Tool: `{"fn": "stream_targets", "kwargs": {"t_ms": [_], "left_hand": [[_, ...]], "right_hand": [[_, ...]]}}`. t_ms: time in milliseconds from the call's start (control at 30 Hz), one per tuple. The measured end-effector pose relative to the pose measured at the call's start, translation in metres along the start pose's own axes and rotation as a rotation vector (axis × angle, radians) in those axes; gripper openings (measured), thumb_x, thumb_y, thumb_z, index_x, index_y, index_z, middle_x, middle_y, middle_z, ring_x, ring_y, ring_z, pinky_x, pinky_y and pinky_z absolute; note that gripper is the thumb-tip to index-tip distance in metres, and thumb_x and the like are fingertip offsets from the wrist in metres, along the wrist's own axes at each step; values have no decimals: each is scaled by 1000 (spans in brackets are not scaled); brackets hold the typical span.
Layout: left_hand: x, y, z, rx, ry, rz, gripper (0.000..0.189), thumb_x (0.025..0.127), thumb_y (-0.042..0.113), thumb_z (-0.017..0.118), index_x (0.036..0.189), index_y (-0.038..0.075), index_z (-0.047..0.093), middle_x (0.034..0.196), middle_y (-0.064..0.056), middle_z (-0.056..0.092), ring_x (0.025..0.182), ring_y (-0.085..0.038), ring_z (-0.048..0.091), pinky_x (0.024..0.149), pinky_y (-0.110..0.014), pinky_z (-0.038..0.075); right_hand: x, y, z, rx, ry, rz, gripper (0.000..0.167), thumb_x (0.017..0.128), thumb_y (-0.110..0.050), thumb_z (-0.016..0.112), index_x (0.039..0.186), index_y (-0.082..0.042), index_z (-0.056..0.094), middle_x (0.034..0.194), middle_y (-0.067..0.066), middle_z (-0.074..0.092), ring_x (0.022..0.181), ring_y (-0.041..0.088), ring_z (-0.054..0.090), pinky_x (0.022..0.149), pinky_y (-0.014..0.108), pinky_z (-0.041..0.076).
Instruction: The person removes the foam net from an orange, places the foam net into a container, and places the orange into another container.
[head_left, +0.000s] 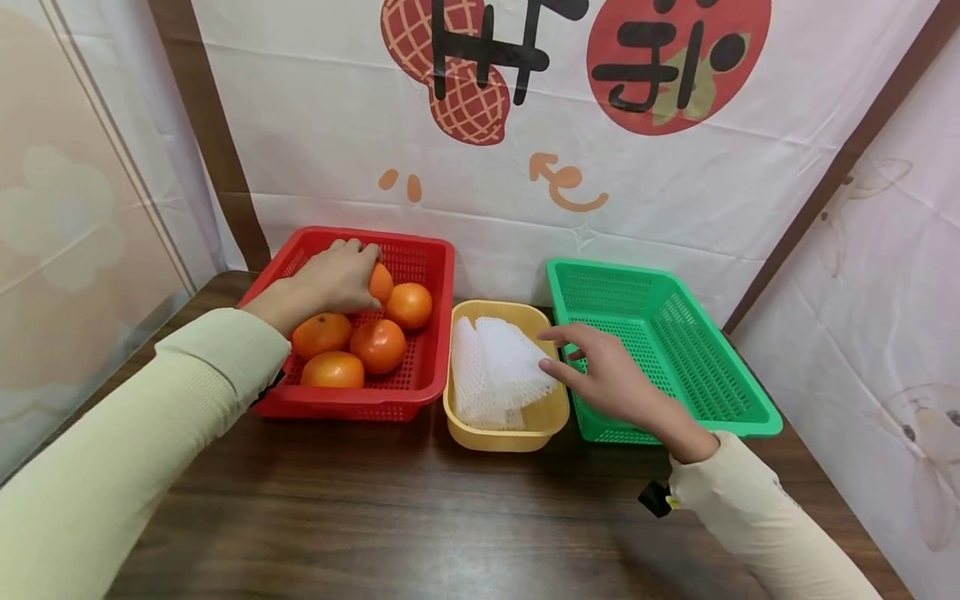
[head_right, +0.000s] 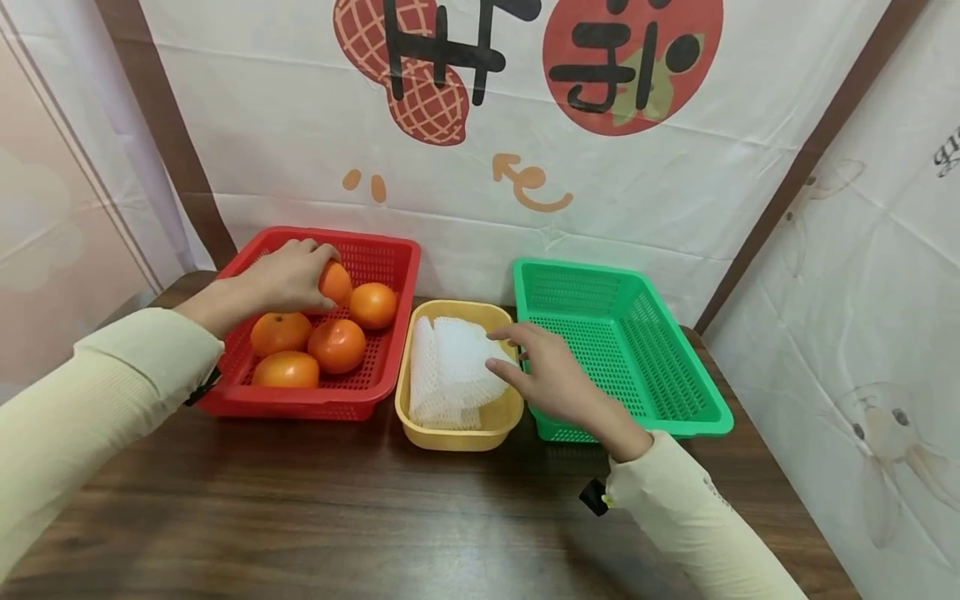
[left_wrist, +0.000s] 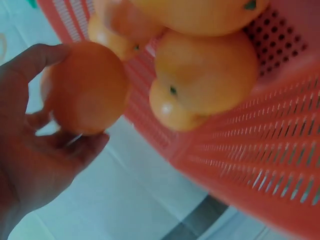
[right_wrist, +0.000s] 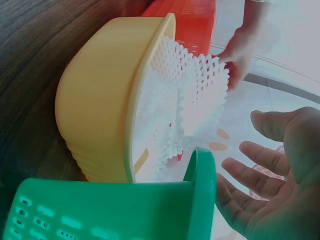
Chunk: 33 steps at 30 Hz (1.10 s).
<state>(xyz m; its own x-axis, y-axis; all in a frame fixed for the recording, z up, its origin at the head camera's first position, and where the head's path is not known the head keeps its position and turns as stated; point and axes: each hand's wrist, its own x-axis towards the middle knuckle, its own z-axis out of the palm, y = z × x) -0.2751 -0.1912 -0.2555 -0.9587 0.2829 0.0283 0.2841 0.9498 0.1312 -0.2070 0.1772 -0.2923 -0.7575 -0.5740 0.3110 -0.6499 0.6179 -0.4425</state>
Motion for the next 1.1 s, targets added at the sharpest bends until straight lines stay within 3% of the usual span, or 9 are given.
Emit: {"fn": "stream_targets", "kwargs": {"t_ms": [167, 300, 467, 700, 833, 967, 1100], "left_hand": [[10, -8, 0, -63, -30, -7, 63, 76, 18, 74, 126, -6, 45, 119, -25, 48, 109, -40, 43, 95, -55, 38], [20, -11, 5, -100, -106, 18, 60, 77, 14, 75, 124, -8, 45, 115, -24, 52, 108, -39, 46, 96, -51, 38], [25, -17, 12, -94, -190, 19, 70, 78, 13, 74, 133, -11, 38, 125, -28, 48, 119, -42, 42, 102, -53, 32], [21, -25, 14, -141, -262, -79, 61, 78, 13, 76, 128, -1, 45, 114, -19, 53, 103, -35, 47, 93, -54, 40], [18, -26, 12, -202, -333, -150, 71, 78, 12, 76, 138, 3, 39, 126, -20, 48, 110, -35, 43, 94, -58, 39], [19, -25, 10, -203, -329, -154, 67, 79, 9, 74, 137, 2, 42, 127, -20, 48, 111, -36, 42, 94, -58, 39], [20, -22, 2, -90, -278, -67, 61, 83, 13, 71, 135, -3, 44, 126, -23, 51, 113, -38, 44, 96, -56, 38]], "right_hand": [[1, 1, -1, 14, -1, -11, 37, 92, -26, 65, 125, -10, 60, 121, 5, 60, 98, 21, 59, 79, 38, 51], [0, 1, 2, 24, -7, -29, 37, 92, -25, 65, 125, -8, 59, 120, 8, 60, 98, 22, 58, 79, 38, 51], [1, 1, 7, 28, -28, -33, 39, 93, -25, 64, 126, -6, 59, 121, 9, 60, 103, 22, 57, 80, 40, 51], [5, -2, 6, -12, -32, -17, 39, 93, -28, 63, 128, -10, 58, 123, 4, 59, 104, 19, 56, 81, 37, 50], [7, -1, 5, -34, -28, -1, 42, 94, -30, 62, 129, -9, 56, 125, 6, 57, 105, 23, 56, 82, 38, 50], [7, 2, 3, -50, -23, 25, 46, 93, -34, 62, 131, -8, 55, 125, 6, 57, 104, 26, 56, 82, 39, 50], [5, 4, 1, -65, -21, 11, 47, 94, -34, 61, 132, -7, 53, 128, 8, 55, 108, 25, 54, 84, 41, 49]]}}
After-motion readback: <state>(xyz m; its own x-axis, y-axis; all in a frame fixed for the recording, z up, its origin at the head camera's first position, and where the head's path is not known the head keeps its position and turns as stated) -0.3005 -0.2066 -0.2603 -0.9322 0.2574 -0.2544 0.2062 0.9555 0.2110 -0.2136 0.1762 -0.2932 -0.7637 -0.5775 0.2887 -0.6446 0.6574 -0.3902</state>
